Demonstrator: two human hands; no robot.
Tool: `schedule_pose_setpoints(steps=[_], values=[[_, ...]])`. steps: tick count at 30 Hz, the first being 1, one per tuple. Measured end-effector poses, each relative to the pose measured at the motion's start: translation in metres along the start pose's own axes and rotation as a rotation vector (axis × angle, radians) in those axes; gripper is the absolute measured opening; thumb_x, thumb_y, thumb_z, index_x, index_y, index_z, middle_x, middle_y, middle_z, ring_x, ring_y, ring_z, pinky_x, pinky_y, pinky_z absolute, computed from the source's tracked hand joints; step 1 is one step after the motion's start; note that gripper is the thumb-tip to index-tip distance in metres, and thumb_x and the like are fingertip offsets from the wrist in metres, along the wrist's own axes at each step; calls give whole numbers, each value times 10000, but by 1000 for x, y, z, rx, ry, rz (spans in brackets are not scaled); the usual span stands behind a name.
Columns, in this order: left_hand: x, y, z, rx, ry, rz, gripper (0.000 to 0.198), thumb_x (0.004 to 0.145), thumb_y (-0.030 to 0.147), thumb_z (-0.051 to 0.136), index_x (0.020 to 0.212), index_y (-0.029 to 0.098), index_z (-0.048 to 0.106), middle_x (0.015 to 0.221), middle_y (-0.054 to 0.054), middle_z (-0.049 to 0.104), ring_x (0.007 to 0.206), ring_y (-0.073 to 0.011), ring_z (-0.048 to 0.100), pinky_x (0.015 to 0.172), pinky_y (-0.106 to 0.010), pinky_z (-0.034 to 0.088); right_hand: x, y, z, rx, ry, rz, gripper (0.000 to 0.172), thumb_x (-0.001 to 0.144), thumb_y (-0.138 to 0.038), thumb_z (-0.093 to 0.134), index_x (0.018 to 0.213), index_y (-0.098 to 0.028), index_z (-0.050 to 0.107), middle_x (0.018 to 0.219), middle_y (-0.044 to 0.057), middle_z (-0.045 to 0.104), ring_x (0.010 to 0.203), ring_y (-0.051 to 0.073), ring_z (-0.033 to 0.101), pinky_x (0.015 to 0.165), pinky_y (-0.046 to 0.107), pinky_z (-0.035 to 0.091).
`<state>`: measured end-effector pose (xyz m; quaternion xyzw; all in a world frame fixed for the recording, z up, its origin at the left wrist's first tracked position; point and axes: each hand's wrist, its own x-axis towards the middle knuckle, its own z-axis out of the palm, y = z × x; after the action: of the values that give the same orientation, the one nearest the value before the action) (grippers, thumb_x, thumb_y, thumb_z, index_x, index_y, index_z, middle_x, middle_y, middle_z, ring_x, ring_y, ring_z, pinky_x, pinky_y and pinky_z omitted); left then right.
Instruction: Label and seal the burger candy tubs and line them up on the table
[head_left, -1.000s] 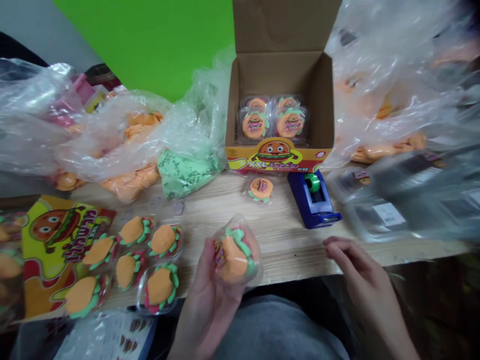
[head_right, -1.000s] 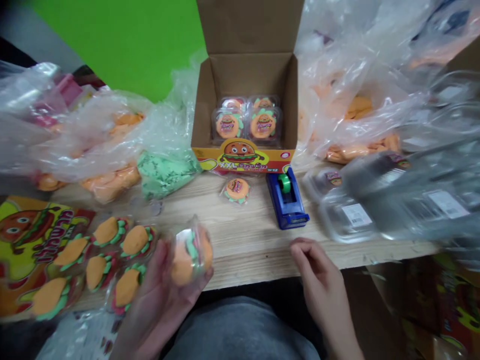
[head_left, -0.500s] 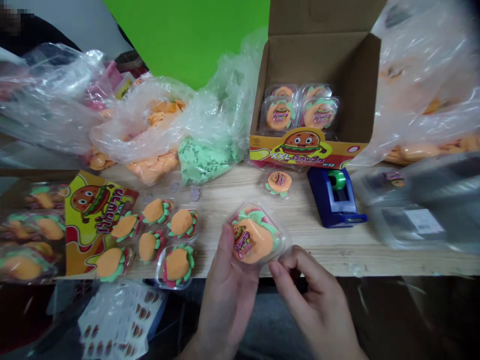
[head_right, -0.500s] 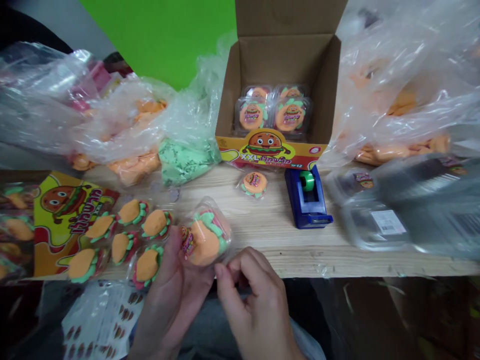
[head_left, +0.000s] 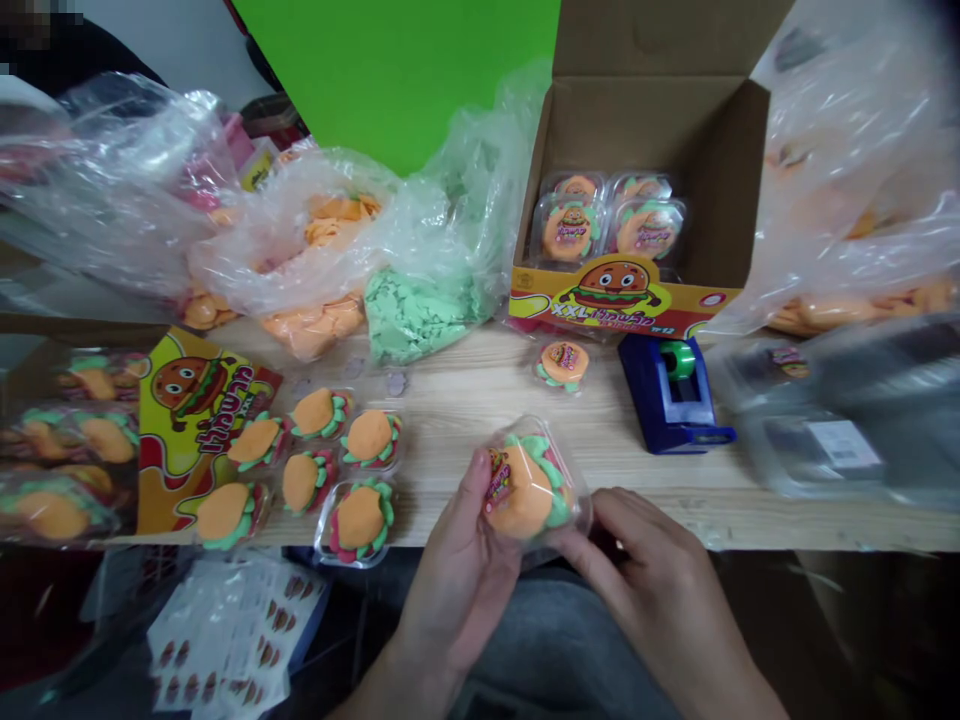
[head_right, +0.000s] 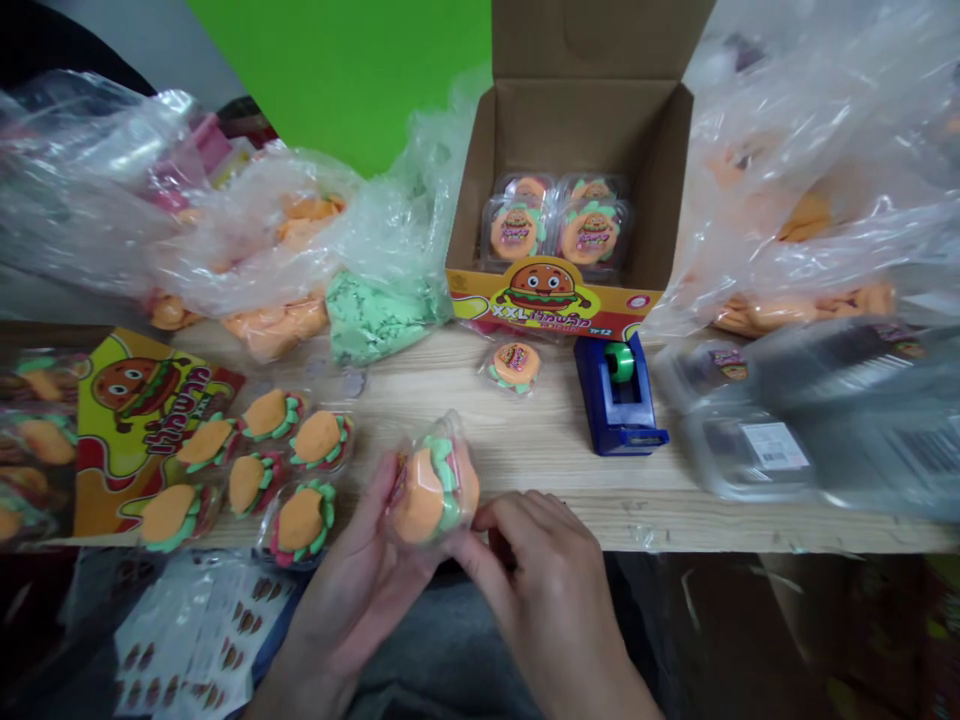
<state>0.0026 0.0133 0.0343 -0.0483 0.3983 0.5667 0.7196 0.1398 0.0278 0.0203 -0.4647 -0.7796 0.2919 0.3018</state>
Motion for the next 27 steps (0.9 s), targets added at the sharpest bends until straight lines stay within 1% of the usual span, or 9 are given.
schedule_pose_setpoints(steps=[4, 6, 11, 14, 17, 20, 23, 25, 27], values=[[2, -2, -6, -32, 36, -72, 357, 920, 350, 410, 1042, 96, 631, 945, -71, 697, 943, -158, 616, 881, -256, 427, -5, 8, 9, -121, 315, -198, 224, 746, -202, 678, 940, -236, 572, 960, 67, 565, 890, 213, 568, 736, 323, 479], [4, -3, -10, -27, 6, -151, 372, 912, 376, 417, 1025, 101, 640, 917, -71, 701, 870, -167, 635, 817, -267, 450, -7, 12, 13, -140, 329, -350, 268, 740, -143, 669, 955, -290, 609, 1069, 50, 563, 1036, 225, 528, 902, 374, 435], [8, -8, -24, 9, -10, -294, 330, 896, 371, 456, 982, 123, 655, 849, -61, 705, 711, -150, 649, 673, -256, 465, 1, 19, 0, 23, -148, -449, 288, 762, -112, 600, 926, -341, 657, 1305, 22, 517, 1229, 256, 447, 1033, 523, 338], [10, -11, -32, 7, -18, -329, 344, 909, 369, 425, 941, 127, 668, 821, -57, 710, 676, -139, 652, 635, -251, 474, 11, 13, -16, 69, -424, -338, 361, 766, -26, 478, 990, -249, 652, 1390, 65, 437, 1320, 214, 333, 1020, 403, 398], [9, -13, -36, 11, -4, -339, 352, 907, 380, 425, 901, 134, 676, 775, -42, 712, 640, -133, 655, 609, -242, 478, 15, 7, -26, 64, -569, -289, 413, 756, 9, 433, 1002, -235, 657, 1433, 52, 384, 1358, 183, 246, 1039, 325, 372], [8, -10, -35, 70, -16, -357, 358, 891, 409, 441, 951, 138, 667, 784, -40, 708, 635, -128, 650, 616, -240, 480, 11, 13, -28, 54, -611, -328, 559, 678, 48, 436, 1101, -272, 612, 1504, 31, 220, 1365, 203, 219, 1064, 351, 329], [21, -1, -30, 357, 9, -78, 401, 872, 428, 447, 1006, 101, 637, 885, -93, 695, 751, -164, 654, 716, -286, 491, 6, 30, -24, 27, -417, -310, 639, 723, 27, 428, 1260, -316, 475, 1527, 19, 122, 1366, 227, 220, 1051, 420, 336], [42, 9, -29, 552, 97, 249, 398, 853, 426, 467, 1014, 92, 612, 958, -112, 673, 866, -188, 636, 789, -311, 480, 3, 43, -18, -6, -209, -246, 586, 798, -21, 420, 1309, -307, 409, 1515, 45, 168, 1362, 233, 237, 1037, 446, 349], [72, 22, -30, 627, 194, 446, 358, 829, 413, 515, 1021, 118, 582, 996, -87, 650, 939, -181, 606, 841, -309, 458, 2, 54, -11, -21, -68, -201, 510, 838, -61, 425, 1298, -279, 416, 1460, 77, 286, 1334, 216, 309, 1025, 412, 379]])
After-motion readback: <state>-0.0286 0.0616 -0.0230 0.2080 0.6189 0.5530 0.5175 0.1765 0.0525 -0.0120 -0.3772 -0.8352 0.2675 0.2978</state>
